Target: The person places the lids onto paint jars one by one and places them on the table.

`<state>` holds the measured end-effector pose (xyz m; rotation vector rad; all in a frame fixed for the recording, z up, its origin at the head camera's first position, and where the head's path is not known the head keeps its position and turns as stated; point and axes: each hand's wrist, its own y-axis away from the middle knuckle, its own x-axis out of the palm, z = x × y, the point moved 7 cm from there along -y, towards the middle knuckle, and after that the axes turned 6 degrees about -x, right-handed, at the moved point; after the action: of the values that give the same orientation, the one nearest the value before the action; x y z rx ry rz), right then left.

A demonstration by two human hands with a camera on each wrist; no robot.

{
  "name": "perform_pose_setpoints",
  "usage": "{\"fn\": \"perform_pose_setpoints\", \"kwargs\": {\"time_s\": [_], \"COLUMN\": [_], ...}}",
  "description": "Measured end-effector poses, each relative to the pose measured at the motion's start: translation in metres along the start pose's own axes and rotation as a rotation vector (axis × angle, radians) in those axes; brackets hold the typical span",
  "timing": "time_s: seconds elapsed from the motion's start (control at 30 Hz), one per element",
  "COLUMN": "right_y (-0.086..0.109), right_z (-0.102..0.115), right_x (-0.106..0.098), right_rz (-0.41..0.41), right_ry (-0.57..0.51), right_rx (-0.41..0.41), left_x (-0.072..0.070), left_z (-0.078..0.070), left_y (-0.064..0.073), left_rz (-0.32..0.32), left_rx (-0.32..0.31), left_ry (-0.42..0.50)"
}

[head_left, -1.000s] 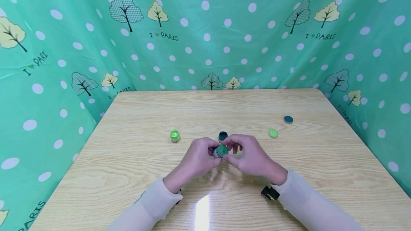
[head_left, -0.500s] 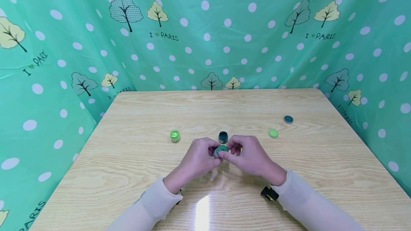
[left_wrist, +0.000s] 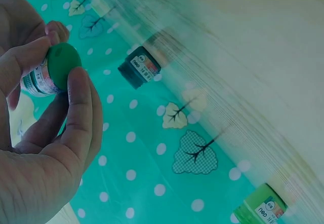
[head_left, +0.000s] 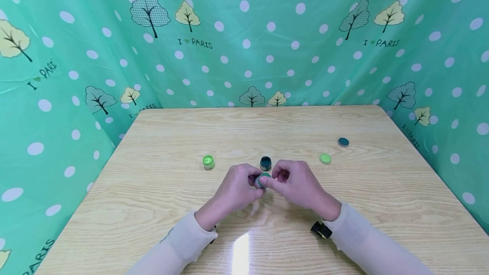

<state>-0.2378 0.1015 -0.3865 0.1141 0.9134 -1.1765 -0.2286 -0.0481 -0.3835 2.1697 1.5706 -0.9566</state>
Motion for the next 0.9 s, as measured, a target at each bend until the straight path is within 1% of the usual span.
{"fn": "perform_pose_setpoints", "kwargs": {"time_s": [0.07,0.17,0.27,0.37,0.5,0.63,0.9], "right_y": [0.000,-0.001,-0.001,-0.001,-0.001,-0.001,0.000], "right_z": [0.001,0.005,0.009,0.012,0.013,0.013,0.008], "right_x": [-0.001,-0.002,-0.002,-0.001,0.001,0.001,0.004], "right_rz": [-0.007,-0.003,0.016,0.038,0.053,0.049,0.033], "right_ry": [-0.017,-0.040,-0.047,-0.049,-0.056,-0.056,-0.054], "right_rx": [-0.020,-0.076,-0.133,-0.164,-0.173,-0.167,-0.111], "left_x": [0.000,-0.001,-0.001,-0.001,-0.001,-0.001,-0.001], "left_z": [0.000,-0.001,-0.001,-0.001,-0.001,-0.002,-0.001], "left_y": [0.000,0.000,0.001,0.000,0.000,0.000,-0.001], "left_rz": [-0.001,-0.003,-0.005,-0.005,-0.009,-0.013,-0.022], "left_rx": [0.000,0.004,0.006,0.008,0.014,0.020,0.021], "left_ry": [-0.001,0.003,0.011,0.011,0.009,0.006,-0.006]}}
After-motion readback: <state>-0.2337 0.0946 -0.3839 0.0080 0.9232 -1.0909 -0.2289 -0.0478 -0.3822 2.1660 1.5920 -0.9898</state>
